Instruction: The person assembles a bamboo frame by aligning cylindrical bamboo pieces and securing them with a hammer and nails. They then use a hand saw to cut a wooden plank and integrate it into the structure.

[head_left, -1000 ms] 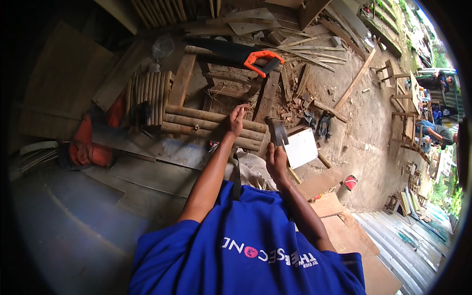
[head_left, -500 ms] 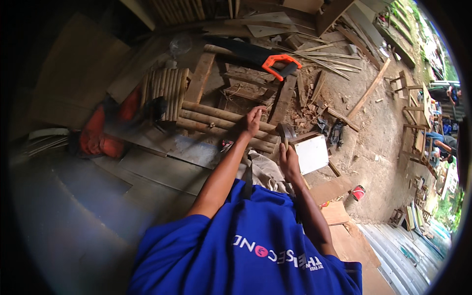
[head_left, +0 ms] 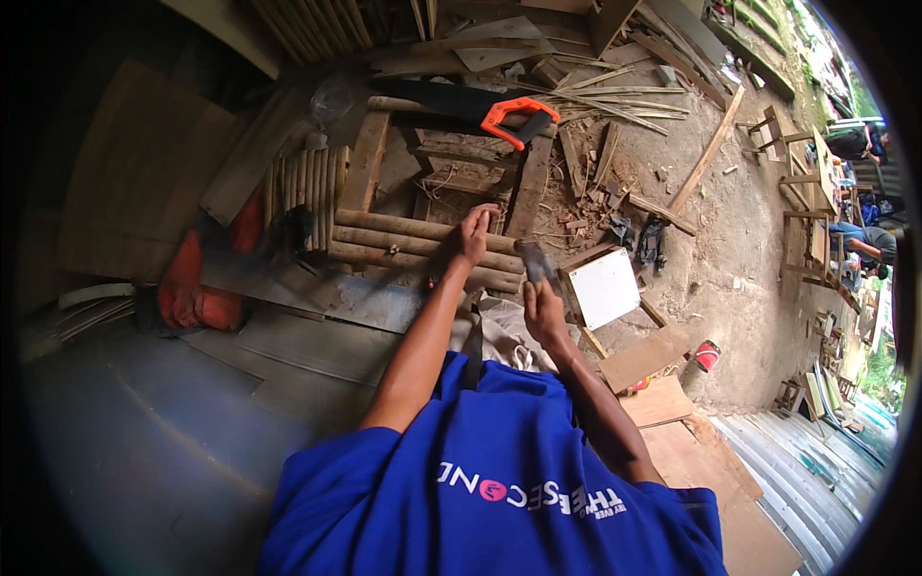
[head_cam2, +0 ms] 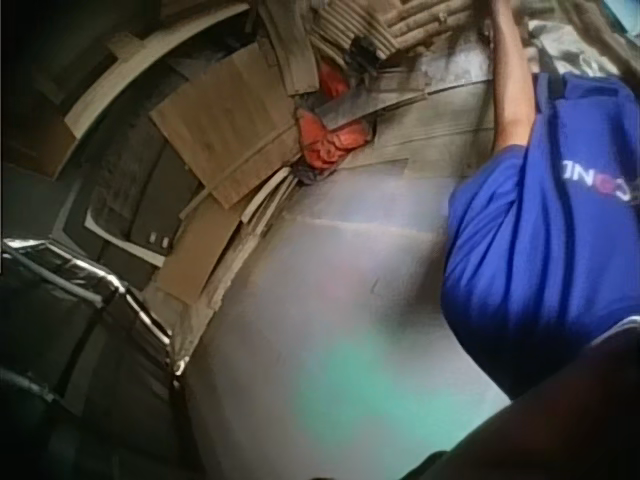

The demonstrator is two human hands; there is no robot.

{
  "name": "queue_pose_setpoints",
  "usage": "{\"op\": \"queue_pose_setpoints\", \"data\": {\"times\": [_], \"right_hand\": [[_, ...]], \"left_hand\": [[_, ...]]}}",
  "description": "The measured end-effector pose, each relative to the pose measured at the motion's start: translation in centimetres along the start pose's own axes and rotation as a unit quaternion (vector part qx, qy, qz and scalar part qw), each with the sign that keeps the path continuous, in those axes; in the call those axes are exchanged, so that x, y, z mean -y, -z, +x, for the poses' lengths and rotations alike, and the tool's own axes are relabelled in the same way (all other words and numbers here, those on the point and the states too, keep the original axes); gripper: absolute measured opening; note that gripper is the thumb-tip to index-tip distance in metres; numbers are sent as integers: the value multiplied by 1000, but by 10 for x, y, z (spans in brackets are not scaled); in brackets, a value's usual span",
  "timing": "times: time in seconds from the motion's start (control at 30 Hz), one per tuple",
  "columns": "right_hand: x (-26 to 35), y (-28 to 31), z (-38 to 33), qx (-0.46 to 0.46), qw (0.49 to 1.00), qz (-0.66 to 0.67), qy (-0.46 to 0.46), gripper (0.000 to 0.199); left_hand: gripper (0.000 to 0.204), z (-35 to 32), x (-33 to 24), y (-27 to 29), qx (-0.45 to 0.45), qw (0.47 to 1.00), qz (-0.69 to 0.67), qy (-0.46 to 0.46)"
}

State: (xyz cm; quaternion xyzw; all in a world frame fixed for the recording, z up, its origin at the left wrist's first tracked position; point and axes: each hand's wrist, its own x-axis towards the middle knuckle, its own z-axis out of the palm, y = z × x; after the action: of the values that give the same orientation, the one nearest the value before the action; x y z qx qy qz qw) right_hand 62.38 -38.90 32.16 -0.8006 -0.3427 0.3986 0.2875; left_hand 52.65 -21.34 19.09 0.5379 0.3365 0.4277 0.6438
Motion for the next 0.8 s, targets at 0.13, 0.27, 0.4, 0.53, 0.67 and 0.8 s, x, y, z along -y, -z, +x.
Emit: {"op": "queue_pose_setpoints", "data": {"times": [0.13,0.27,0.4,0.53,0.67,0.8], "right_hand": [[10,5,-1,-14,998,42,39,40],[16,6,1,-43,998,44,19,37],[12,11,12,-61,997,40,15,43],[11,23,15,-27,997,66,16,48],[13,24,6,-5,886,443,-135,44],[3,17,10,-6,618,756,-216,48]], "left_hand": [[27,0,-2,1,-5,999,43,11],[27,3,-4,1,-8,999,5,53],[27,0,-9,1,7,997,33,64],[25,0,-21,1,33,996,81,13],[21,2,-41,23,-42,980,167,-96],[28,-3,-66,109,-221,857,430,-178]]}}
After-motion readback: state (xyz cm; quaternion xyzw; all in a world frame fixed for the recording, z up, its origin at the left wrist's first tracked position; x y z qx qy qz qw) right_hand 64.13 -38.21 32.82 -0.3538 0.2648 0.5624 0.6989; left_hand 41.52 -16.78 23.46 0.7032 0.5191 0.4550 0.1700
